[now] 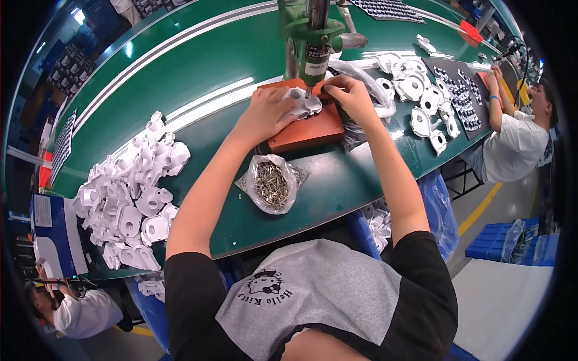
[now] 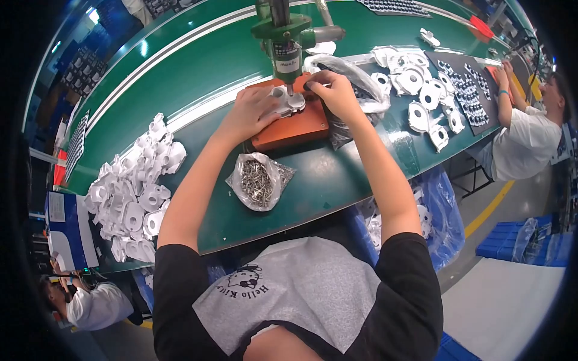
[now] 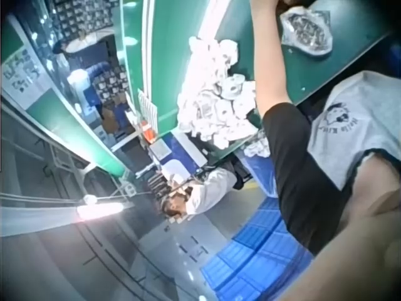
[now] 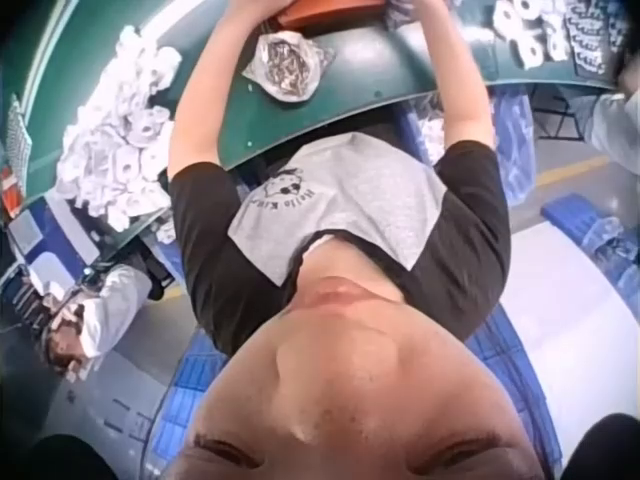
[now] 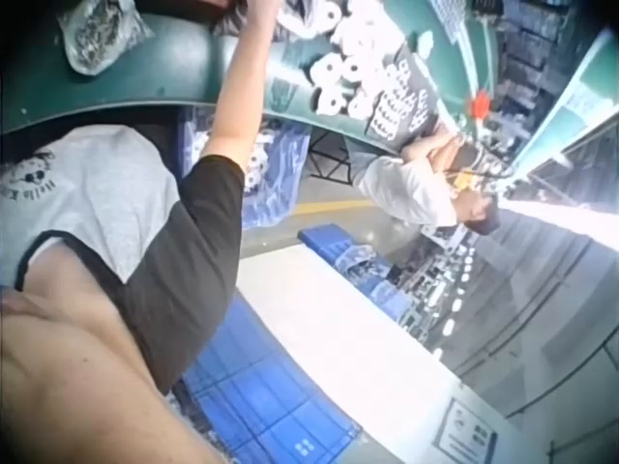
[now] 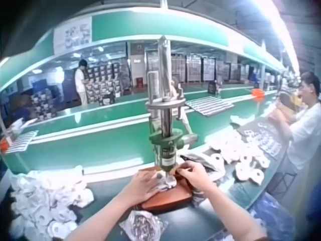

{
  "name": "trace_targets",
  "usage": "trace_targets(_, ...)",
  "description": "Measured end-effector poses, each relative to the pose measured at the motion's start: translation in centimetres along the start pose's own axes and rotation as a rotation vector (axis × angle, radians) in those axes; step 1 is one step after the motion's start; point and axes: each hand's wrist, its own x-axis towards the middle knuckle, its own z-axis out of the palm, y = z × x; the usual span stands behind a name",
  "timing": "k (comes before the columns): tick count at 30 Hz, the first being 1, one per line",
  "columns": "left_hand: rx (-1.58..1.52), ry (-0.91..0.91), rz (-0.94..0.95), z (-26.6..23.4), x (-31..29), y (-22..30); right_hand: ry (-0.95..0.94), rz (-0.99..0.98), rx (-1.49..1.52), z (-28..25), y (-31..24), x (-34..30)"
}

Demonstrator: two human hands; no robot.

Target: Assembling white plastic components using a manual press machine on a factory assembly line.

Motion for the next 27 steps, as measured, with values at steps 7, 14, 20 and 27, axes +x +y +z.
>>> trace_targets(7,-0.004,0.035,0.042,-0.1,-0.9,-0.1,-0.011,0.021,0.007,0.4,-0.3,-0.3)
trace_targets(14,-0.005,-0.019,0.009,1.3,-0.9,1.0,-0.098,0.088,-0.041,1.2,-0.2,-0.3)
trace_targets(20,0.103,0.063,-0.043,2.1,-1.6,4.1,-0.128,-0.044,-0.181,2.5,0.3,0.1)
trace_targets(27,0.018,0.073,-0.04,2.2,-2.4,3.0,-0.179,-0.12,-0.305,2.8,0.7,1.0)
